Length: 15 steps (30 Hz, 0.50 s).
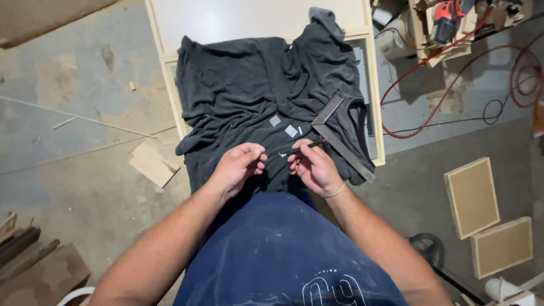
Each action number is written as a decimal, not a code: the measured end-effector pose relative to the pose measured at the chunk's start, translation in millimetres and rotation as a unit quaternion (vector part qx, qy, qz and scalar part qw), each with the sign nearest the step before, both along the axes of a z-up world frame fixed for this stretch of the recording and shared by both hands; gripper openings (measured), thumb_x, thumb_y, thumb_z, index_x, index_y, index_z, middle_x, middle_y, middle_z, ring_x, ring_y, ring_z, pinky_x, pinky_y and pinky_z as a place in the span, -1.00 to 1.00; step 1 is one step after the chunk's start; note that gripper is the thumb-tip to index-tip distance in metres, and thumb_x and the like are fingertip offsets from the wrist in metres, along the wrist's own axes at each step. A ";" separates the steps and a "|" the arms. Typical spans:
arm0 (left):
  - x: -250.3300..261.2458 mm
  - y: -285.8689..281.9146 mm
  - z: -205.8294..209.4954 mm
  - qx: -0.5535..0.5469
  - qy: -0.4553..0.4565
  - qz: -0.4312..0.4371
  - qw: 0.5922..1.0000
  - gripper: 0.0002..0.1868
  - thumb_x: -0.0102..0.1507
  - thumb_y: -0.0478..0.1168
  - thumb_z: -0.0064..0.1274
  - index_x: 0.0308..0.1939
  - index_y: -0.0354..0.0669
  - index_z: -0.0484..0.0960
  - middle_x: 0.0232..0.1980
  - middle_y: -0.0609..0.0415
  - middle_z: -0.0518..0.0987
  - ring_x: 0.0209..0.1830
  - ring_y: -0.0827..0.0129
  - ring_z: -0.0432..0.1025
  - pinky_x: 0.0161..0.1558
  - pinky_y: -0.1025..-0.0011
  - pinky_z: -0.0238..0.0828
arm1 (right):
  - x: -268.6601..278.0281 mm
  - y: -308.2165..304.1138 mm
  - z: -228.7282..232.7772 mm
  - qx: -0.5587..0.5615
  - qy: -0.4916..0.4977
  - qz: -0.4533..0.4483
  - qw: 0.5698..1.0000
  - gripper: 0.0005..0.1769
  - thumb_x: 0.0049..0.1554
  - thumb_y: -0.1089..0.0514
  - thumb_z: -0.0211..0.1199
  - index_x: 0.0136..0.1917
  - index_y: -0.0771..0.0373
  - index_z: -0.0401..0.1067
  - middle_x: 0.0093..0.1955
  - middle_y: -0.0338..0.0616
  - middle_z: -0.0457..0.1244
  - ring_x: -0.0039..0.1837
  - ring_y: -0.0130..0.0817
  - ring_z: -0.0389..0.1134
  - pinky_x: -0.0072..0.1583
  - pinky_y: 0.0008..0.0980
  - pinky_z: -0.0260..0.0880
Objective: Measuring, marking, and cutting wooden frame components to secure joints using a square, pencil, and hand tools.
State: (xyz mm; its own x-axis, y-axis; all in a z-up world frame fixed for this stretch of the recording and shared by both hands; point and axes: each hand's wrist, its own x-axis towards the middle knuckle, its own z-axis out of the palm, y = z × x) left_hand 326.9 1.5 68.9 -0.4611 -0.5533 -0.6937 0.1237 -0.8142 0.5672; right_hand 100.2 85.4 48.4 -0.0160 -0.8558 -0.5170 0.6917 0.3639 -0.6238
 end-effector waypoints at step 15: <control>13.5 7.6 13.2 -0.017 0.089 0.030 0.995 -0.85 0.37 -0.29 0.03 -0.06 -0.30 0.63 -0.22 -0.05 0.66 -0.32 0.42 0.58 -0.25 0.52 0.63 | 17.0 -17.3 2.9 -0.017 -0.024 0.025 0.999 -0.74 0.36 0.04 0.04 0.12 0.26 0.38 -0.20 0.10 0.44 -0.21 -0.21 0.51 -0.12 -0.26 0.58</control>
State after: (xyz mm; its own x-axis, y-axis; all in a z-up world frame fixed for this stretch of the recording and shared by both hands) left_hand 340.4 9.1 82.2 -0.5396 -0.6057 -0.5848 0.2728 -0.7829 0.5591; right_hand 117.3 68.2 51.3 0.0520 -0.8716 -0.4874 0.7026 0.3788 -0.6024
